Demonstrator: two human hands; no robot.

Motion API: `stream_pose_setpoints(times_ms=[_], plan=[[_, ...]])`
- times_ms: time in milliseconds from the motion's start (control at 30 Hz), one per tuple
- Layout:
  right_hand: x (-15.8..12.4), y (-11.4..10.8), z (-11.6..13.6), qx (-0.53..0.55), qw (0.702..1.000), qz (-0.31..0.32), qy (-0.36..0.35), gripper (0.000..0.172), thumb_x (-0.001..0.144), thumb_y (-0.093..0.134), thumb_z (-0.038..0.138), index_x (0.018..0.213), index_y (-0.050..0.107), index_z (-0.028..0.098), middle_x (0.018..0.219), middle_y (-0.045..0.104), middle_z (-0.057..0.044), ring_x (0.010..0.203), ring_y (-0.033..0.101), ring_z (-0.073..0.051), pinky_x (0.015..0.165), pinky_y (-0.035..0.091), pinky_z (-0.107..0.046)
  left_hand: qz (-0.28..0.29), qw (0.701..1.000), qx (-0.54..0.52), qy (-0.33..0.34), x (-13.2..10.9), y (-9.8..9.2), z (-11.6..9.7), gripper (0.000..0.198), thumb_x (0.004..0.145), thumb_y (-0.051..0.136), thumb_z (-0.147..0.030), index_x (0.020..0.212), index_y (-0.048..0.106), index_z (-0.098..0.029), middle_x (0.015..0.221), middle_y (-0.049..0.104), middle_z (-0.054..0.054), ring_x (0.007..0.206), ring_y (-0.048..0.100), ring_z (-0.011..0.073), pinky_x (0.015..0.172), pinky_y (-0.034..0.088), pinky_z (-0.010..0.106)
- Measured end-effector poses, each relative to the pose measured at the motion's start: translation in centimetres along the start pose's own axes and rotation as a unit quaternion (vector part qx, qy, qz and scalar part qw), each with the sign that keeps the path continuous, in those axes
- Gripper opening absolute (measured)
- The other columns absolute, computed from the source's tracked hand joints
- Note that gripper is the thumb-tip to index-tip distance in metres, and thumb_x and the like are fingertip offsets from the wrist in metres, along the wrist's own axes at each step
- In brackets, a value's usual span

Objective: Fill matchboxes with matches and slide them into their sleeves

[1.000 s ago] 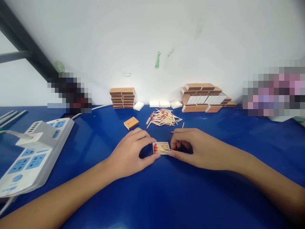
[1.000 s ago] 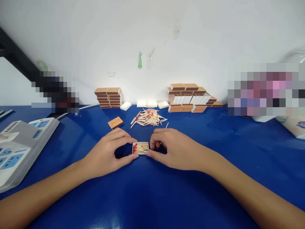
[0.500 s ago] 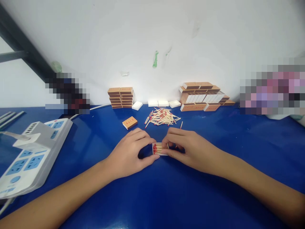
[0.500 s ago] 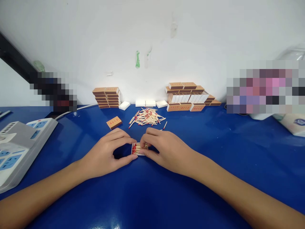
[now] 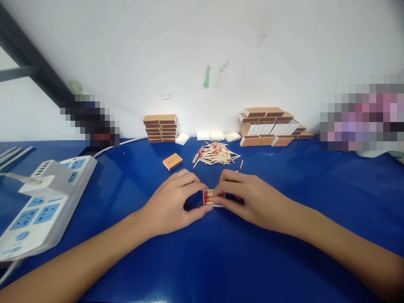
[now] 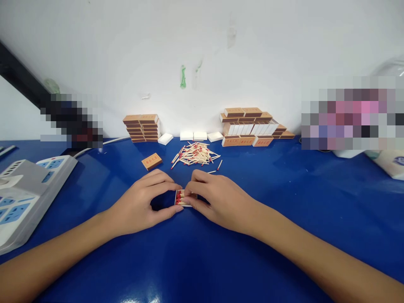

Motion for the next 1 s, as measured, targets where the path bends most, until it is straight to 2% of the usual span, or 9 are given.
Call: stream_pose_setpoints(times_ms=[200, 333, 567, 733, 800, 933, 1000], plan=[[-0.2, -0.4, 0.0, -0.017, 1.000, 0.013, -0.008, 0.023, 0.108, 0.055, 0.030, 0.113, 0.076, 0.021, 0.098, 0.062, -0.005, 0.071, 0.059, -0.012, 0.067, 0.046, -0.028, 0.006, 1.000, 0.001, -0.002, 0.0, -0.1, -0.1, 0.027, 0.094, 0.077, -0.036, 0.114, 0.072, -0.019, 0.105, 0.072, 0.008, 0.098, 0.065, 0.0240, 0.091, 0.056, 0.043], [-0.2, -0.4, -0.1, -0.021, 1.000, 0.008, -0.002, 0.025, 0.109, 0.054, 0.031, 0.110, 0.078, 0.022, 0.096, 0.064, -0.005, 0.072, 0.060, -0.013, 0.068, 0.047, -0.028, 0.006, 1.000, 0.000, -0.005, 0.0, -0.1, -0.1, 0.027, 0.093, 0.077, -0.035, 0.115, 0.072, -0.020, 0.106, 0.072, 0.008, 0.099, 0.066, 0.0246, 0.091, 0.056, 0.044], [-0.1, -0.3, -0.3, -0.029, 1.000, 0.003, -0.002, 0.018, 0.105, 0.058, 0.025, 0.103, 0.075, 0.019, 0.098, 0.065, -0.005, 0.072, 0.061, -0.013, 0.067, 0.047, -0.028, 0.004, 1.000, 0.003, -0.004, 0.0, -0.1, -0.2, 0.028, 0.094, 0.077, -0.035, 0.115, 0.072, -0.019, 0.106, 0.072, 0.007, 0.099, 0.066, 0.0239, 0.091, 0.056, 0.043], [-0.2, -3.0, -1.2, -0.043, 0.998, -0.052, 0.010, 0.018, 0.104, 0.058, 0.025, 0.100, 0.074, 0.019, 0.094, 0.064, -0.005, 0.073, 0.059, -0.014, 0.066, 0.046, -0.028, -0.012, 1.000, 0.024, -0.006, -0.2, -0.2, -0.1, 0.028, 0.094, 0.077, -0.037, 0.116, 0.072, -0.020, 0.106, 0.073, 0.005, 0.101, 0.066, 0.0237, 0.099, 0.052, 0.046], [-0.2, -4.0, -2.5, -0.038, 0.998, -0.015, 0.046, 0.016, 0.103, 0.060, 0.029, 0.102, 0.074, 0.021, 0.090, 0.064, -0.003, 0.071, 0.059, -0.014, 0.065, 0.046, -0.029, -0.023, 0.999, 0.027, -0.009, -0.2, -0.4, -0.1, 0.028, 0.094, 0.077, -0.038, 0.116, 0.072, -0.020, 0.105, 0.073, 0.005, 0.101, 0.065, 0.0235, 0.099, 0.051, 0.047], [-0.8, -4.2, -4.9, 0.025, 0.985, 0.130, 0.114, 0.019, 0.097, 0.070, 0.043, 0.104, 0.075, 0.025, 0.097, 0.067, -0.003, 0.074, 0.062, -0.016, 0.063, 0.048, -0.029, -0.004, 0.999, 0.028, -0.018, -0.2, -0.3, 0.1, 0.029, 0.094, 0.076, -0.038, 0.116, 0.072, -0.021, 0.110, 0.071, 0.006, 0.102, 0.065, 0.0239, 0.097, 0.053, 0.046], [-1.1, -4.0, -5.2, 0.031, 0.979, 0.150, 0.131, 0.020, 0.100, 0.066, 0.042, 0.097, 0.073, 0.024, 0.100, 0.066, -0.005, 0.080, 0.063, -0.017, 0.064, 0.049, -0.029, -0.005, 0.999, 0.032, -0.018, -0.2, -0.3, 0.1, 0.029, 0.094, 0.076, -0.039, 0.117, 0.072, -0.021, 0.113, 0.070, 0.007, 0.104, 0.065, 0.0244, 0.099, 0.052, 0.047]])
Point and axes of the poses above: each hand's wrist, its own x-axis towards the middle knuckle, its own y-axis out of the palm, z = x × y, the point moved 5 cm from there along x, towards the middle knuckle
